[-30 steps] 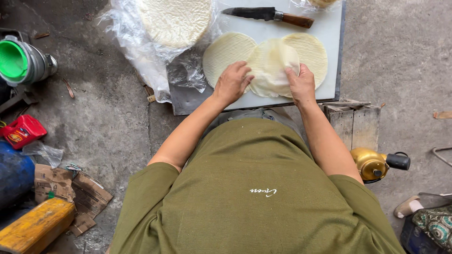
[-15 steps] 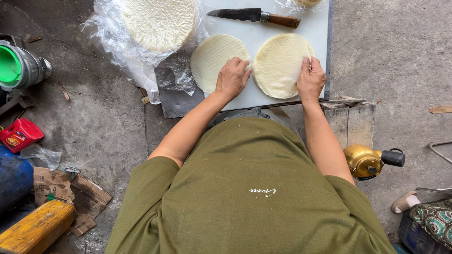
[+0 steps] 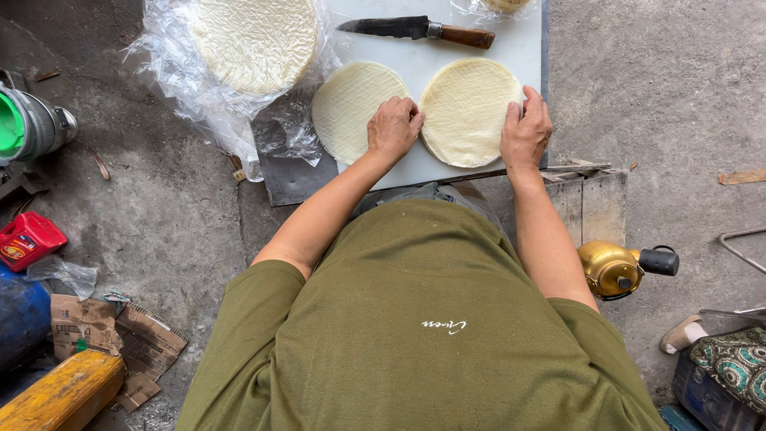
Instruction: The person separates individual thin dough circles from a stack and places them side-by-side on a flat surface by hand.
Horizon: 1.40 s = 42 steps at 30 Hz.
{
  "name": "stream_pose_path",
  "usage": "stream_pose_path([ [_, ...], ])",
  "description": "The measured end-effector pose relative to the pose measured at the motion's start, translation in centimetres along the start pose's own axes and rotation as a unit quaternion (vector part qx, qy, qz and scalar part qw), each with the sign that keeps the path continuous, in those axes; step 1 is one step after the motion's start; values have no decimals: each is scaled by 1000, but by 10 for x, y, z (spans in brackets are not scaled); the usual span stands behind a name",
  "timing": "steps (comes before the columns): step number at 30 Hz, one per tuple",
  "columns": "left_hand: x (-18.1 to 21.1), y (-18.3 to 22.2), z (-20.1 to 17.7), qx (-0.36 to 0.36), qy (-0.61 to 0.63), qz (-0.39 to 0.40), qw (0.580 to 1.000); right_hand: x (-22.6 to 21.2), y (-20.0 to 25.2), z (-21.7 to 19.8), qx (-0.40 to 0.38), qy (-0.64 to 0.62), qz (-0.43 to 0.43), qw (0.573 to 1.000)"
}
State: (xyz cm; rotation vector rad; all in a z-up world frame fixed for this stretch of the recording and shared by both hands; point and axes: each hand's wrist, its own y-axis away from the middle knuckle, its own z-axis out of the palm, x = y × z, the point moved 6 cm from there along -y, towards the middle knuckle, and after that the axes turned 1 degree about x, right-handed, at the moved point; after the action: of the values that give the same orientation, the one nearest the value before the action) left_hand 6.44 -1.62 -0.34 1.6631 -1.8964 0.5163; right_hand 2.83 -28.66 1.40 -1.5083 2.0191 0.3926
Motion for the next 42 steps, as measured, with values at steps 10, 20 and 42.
stream_pose_path([
  [10, -52, 12, -21, 127, -94, -22, 987, -24, 9, 8, -7, 164, -151, 975],
  [20, -99, 17, -64, 154, -149, -78, 974, -74, 16, 33, -129, 43, -184, 974],
  [42, -80, 76, -108, 117, 35, 37, 992, -190, 20, 106, -346, -190, -57, 917],
])
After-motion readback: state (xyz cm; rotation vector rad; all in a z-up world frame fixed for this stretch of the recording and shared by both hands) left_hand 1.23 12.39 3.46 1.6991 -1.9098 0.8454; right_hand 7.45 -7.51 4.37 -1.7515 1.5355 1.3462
